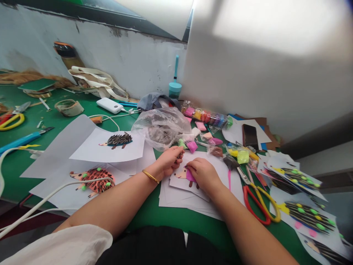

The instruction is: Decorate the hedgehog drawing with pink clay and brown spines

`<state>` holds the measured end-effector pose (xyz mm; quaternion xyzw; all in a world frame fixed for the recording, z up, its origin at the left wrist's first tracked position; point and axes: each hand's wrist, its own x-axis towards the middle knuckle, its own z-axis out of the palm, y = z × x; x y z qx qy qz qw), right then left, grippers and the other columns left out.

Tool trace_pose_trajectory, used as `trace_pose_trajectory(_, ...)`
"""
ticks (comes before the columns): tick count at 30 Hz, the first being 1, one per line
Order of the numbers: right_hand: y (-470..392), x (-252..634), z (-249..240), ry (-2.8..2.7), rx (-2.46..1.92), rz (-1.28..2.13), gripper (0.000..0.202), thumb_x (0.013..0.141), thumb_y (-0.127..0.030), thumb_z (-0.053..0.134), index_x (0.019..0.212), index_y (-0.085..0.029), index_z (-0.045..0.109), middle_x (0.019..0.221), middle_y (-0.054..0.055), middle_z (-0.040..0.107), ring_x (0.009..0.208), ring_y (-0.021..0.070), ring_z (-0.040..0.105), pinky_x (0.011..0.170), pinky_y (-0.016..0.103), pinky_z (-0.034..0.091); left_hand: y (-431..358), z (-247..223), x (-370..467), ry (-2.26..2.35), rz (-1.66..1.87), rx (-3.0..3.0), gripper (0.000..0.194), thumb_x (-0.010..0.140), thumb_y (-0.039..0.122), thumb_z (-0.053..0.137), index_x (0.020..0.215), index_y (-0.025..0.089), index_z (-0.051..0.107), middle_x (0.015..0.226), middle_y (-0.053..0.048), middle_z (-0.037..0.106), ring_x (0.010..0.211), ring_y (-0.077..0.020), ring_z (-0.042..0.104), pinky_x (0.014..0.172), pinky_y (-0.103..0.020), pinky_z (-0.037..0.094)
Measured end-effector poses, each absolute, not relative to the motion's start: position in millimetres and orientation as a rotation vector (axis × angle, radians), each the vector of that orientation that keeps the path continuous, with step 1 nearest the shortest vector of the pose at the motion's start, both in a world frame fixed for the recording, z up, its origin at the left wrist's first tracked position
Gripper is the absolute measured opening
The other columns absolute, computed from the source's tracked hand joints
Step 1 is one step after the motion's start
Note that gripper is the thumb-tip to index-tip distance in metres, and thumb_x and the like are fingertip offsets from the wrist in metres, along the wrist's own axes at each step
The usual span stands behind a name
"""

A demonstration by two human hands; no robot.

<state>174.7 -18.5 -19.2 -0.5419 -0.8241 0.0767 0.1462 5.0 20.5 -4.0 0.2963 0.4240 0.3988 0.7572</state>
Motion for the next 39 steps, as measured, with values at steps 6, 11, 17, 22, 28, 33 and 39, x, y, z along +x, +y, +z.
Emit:
trace_pose_trajectory(6,-18,175,-20,-2.364,-1.534,0.218,0.019,0.093,-0.02,0.058,0.096,-0.022,0.077,0.088,0.005,0.071,0.087,0.02,0.063,0.079,0.029,0.046,20,-5,5,0.919,0.869,0.644,0.03,0.084,0.041,0.068,0.081,0.017,0.051,0.068,0.005,0.044,0.042,-0.0007,0.034,0.036,-0.012,0.012)
trace_pose_trajectory(11,-20,177,-20,-2.365,-1.51,0.222,0.018,0.092,-0.02,0.059,0.099,-0.022,0.075,0.09,0.006,0.071,0.09,0.0206,0.063,0.082,0.03,0.047,21,-6,4,0.911,0.872,0.641,0.03,0.084,0.042,0.068,0.08,0.017,0.052,0.069,0.004,0.044,0.042,-0.0008,0.034,0.036,-0.012,0.01)
trace_pose_trajectory(17,-22,179,-20,-2.333,-1.503,0.251,0.025,0.09,-0.018,0.059,0.111,-0.019,0.072,0.099,0.008,0.072,0.097,0.0231,0.064,0.087,0.033,0.047,21,-5,2,0.898,0.863,0.621,0.027,0.087,0.041,0.063,0.081,0.017,0.052,0.069,0.005,0.044,0.041,-0.0008,0.032,0.035,-0.012,0.011)
trace_pose_trajectory(22,-22,182,-20,-2.283,-1.503,0.296,0.03,0.088,-0.013,0.055,0.114,-0.018,0.07,0.098,0.008,0.072,0.096,0.0232,0.063,0.086,0.034,0.048,22,1,1,0.886,0.8,0.583,0.018,0.086,0.033,0.058,0.082,0.016,0.055,0.068,0.004,0.043,0.041,-0.0012,0.032,0.034,-0.013,0.011)
trace_pose_trajectory(28,-22,184,-16,-2.138,-1.366,0.315,0.033,0.091,-0.012,0.047,0.115,-0.02,0.068,0.098,0.008,0.071,0.094,0.0224,0.063,0.087,0.036,0.048,17,6,2,0.855,0.723,0.596,0.01,0.079,0.022,0.064,0.084,0.014,0.06,0.068,0.004,0.045,0.041,-0.0004,0.03,0.035,-0.013,0.008)
trace_pose_trajectory(33,-27,181,-6,-1.96,-1.229,0.331,0.028,0.093,-0.029,0.057,0.119,-0.023,0.065,0.096,0.006,0.067,0.089,0.0215,0.061,0.083,0.036,0.05,10,6,4,0.776,0.658,0.662,0.021,0.078,0.031,0.072,0.083,0.014,0.061,0.068,0.005,0.043,0.042,-0.0002,0.03,0.035,-0.013,0.009)
trace_pose_trajectory(39,-31,179,0,-1.886,-1.205,0.361,0.017,0.094,-0.03,0.058,0.104,-0.025,0.07,0.095,0.005,0.066,0.091,0.0206,0.061,0.084,0.035,0.05,4,7,4,0.783,0.61,0.757,0.025,0.075,0.034,0.075,0.079,0.014,0.061,0.065,0.005,0.044,0.043,-0.001,0.032,0.037,-0.014,0.014)
